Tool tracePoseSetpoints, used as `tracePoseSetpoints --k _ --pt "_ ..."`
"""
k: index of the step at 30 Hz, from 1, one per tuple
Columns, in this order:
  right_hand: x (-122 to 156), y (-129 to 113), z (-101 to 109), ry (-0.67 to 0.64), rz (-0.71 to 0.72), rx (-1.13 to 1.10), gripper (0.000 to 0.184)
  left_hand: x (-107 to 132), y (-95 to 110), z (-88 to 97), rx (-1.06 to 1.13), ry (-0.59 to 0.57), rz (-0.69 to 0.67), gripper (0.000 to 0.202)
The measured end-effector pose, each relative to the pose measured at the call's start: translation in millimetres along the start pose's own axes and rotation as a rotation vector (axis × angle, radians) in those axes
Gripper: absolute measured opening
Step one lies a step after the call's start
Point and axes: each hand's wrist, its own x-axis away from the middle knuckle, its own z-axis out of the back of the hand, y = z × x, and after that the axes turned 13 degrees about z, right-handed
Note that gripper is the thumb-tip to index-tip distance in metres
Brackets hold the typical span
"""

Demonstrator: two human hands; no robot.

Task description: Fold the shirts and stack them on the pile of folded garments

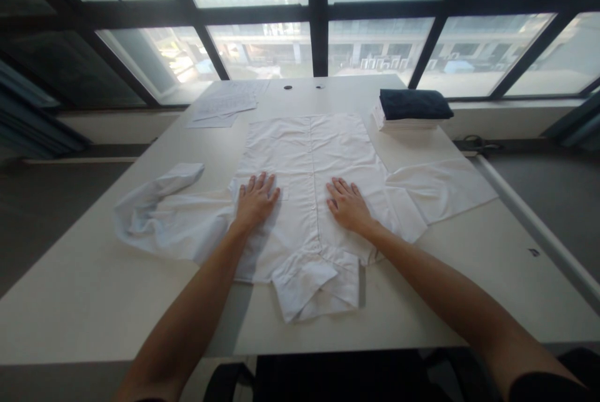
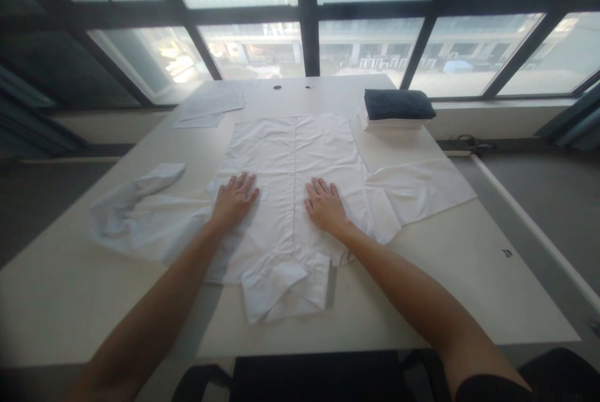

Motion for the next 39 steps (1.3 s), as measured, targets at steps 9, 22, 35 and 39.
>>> tracePoseSetpoints --k 9,22,35,39 --pt "0.0 -0.5 1.0 -0.001 0.0 -0.006 0.055 0.8 0.2 0.6 0.018 0.004 -0.008 0.064" --pt "-0.3 0.3 0.4 -0.003 0.0 -0.001 0.056 0.3 0.4 0.5 0.007 -0.002 0.004 0.064" --pt "-1.0 1.0 -1.0 -0.021 -0.022 0.04 0.057 1.5 0.1 1.1 0.022 0.01 -0.009 0.064" --pt "-1.0 1.1 -0.5 -0.023 -0.018 0.041 0.057 1.0 -0.5 -0.1 0.017 0.017 -0.012 0.063"
